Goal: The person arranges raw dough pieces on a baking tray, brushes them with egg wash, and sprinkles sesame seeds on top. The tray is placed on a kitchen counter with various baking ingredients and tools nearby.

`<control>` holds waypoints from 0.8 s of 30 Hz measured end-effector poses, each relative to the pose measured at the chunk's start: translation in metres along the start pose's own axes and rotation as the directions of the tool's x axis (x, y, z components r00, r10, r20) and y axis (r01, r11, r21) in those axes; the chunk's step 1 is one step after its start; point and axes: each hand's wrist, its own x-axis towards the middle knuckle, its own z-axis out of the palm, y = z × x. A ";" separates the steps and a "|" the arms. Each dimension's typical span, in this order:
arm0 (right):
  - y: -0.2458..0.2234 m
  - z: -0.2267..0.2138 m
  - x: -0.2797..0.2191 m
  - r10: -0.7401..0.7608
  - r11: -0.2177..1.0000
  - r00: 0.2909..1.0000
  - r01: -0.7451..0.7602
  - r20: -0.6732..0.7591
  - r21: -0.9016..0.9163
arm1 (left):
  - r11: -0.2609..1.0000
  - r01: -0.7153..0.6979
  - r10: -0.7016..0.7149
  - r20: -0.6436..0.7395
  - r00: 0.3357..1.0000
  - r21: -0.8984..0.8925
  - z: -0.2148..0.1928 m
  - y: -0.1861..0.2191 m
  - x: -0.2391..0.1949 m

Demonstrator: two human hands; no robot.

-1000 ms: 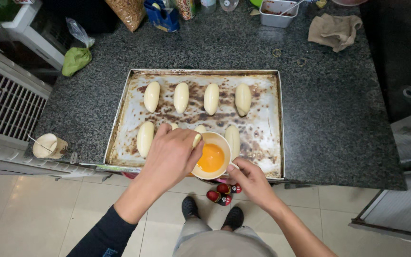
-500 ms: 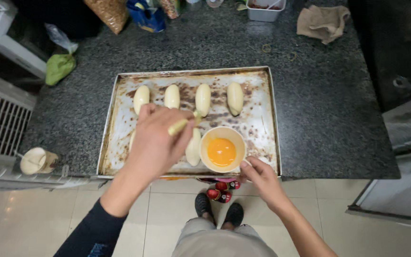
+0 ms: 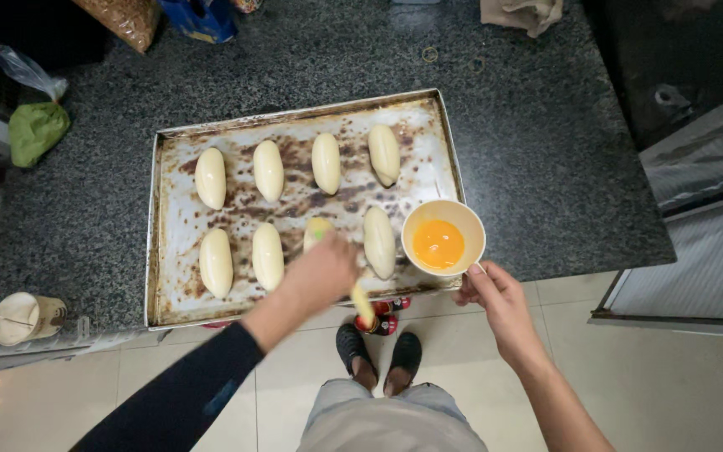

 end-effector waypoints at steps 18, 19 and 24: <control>0.000 0.029 -0.004 0.009 1.000 1.000 -0.009 0.028 -0.010 | 0.983 -0.115 0.115 -0.006 0.993 -0.145 -0.006 0.027 -0.044; 0.000 0.031 -0.001 0.017 1.000 1.000 -0.017 0.021 0.001 | 0.964 -0.105 0.094 -0.056 0.994 -0.246 -0.008 0.030 -0.055; 0.000 0.044 0.001 0.025 0.999 0.999 -0.026 0.033 0.035 | 0.647 0.171 -0.516 -0.262 0.815 -0.743 -0.010 0.000 -0.083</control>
